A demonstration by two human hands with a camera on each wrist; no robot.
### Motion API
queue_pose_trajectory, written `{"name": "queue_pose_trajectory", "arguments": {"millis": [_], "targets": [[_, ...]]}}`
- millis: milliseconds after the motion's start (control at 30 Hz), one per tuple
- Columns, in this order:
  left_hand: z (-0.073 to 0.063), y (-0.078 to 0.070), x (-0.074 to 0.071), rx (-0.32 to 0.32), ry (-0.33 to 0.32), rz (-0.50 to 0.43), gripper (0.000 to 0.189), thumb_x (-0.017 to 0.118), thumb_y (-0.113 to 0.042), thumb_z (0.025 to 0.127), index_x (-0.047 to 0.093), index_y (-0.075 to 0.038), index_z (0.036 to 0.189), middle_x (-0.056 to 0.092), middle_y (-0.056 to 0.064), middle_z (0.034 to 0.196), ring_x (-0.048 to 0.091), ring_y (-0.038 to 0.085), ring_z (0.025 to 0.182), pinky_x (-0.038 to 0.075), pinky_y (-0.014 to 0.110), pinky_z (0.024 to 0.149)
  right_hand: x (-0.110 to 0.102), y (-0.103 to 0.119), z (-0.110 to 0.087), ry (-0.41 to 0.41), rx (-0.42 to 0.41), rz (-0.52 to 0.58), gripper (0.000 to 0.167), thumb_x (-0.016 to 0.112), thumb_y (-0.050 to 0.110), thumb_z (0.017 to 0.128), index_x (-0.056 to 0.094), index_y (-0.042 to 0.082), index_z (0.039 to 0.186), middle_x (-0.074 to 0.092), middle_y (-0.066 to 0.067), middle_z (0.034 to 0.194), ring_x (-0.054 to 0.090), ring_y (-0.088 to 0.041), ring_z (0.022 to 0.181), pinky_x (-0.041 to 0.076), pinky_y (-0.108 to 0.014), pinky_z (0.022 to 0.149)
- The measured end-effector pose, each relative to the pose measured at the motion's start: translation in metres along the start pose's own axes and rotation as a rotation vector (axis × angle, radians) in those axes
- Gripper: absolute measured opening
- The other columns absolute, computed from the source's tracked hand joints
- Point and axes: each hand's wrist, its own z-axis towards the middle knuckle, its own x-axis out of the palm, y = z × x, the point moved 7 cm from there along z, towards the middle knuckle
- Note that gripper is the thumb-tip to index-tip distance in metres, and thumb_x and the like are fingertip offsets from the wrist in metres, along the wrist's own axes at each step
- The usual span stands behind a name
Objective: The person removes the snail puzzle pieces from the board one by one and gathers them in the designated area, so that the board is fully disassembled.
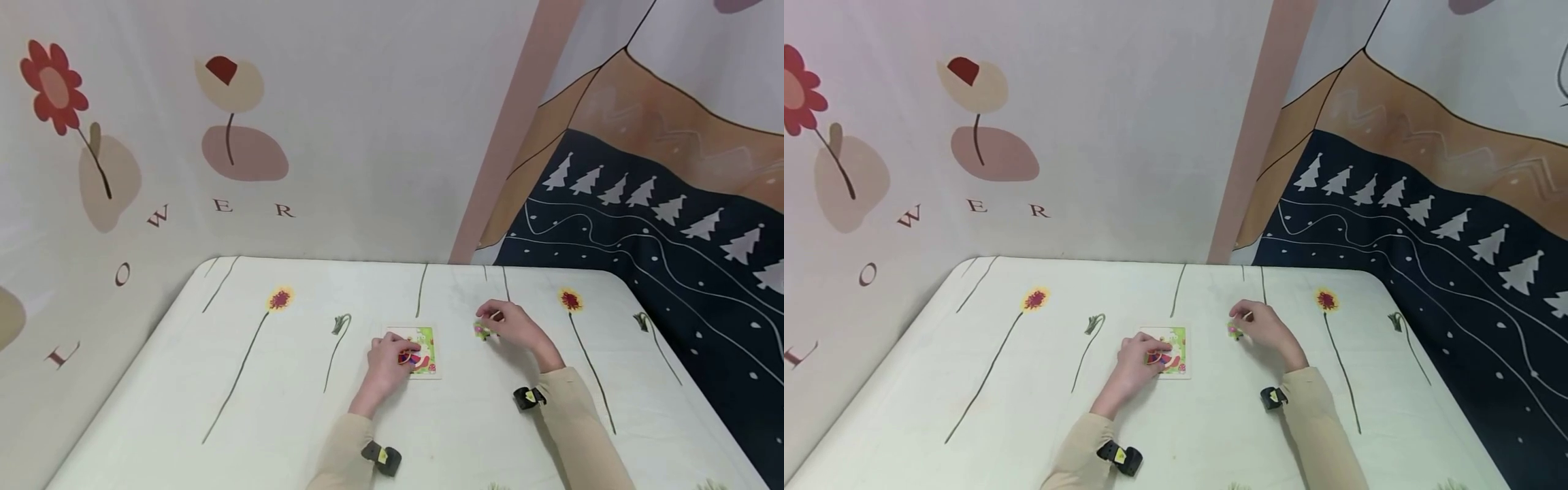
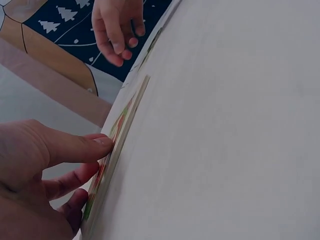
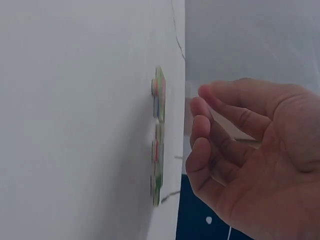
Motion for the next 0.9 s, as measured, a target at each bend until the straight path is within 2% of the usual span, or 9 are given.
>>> {"name": "queue_pose_trajectory", "arguments": {"millis": [300,567,900], "targets": [[0.0,-0.002,0.003,-0.004,0.016,-0.017,0.025,0.075,-0.001,0.078,0.075,-0.01,0.102,0.055,0.004,0.101,0.042,0.031,0.101,0.03,0.052,0.087,0.02,0.02,0.011,0.047,-0.075,0.018,0.013,0.058,0.0,0.091,0.065,-0.002,0.102,0.061,-0.007,0.09,0.055,-0.021,0.079,0.046,-0.032,0.065],[0.002,0.003,0.003,0.029,0.059,-0.021,0.027,0.076,-0.004,0.079,0.075,-0.012,0.104,0.054,0.004,0.103,0.042,0.027,0.1,0.03,0.049,0.084,0.04,0.034,0.02,0.114,-0.177,0.013,0.015,0.059,0.003,0.093,0.068,0.001,0.105,0.065,-0.008,0.1,0.057,-0.019,0.089,0.046,-0.036,0.081],[0.003,0.004,0.003,0.026,0.079,-0.041,0.027,0.076,-0.006,0.08,0.074,-0.012,0.106,0.054,0.005,0.105,0.041,0.027,0.1,0.029,0.049,0.085,0.061,0.05,0.031,0.177,-0.237,0.045,0.018,0.057,0.002,0.093,0.069,0.003,0.107,0.067,-0.006,0.103,0.058,-0.02,0.095,0.046,-0.036,0.084]]}}
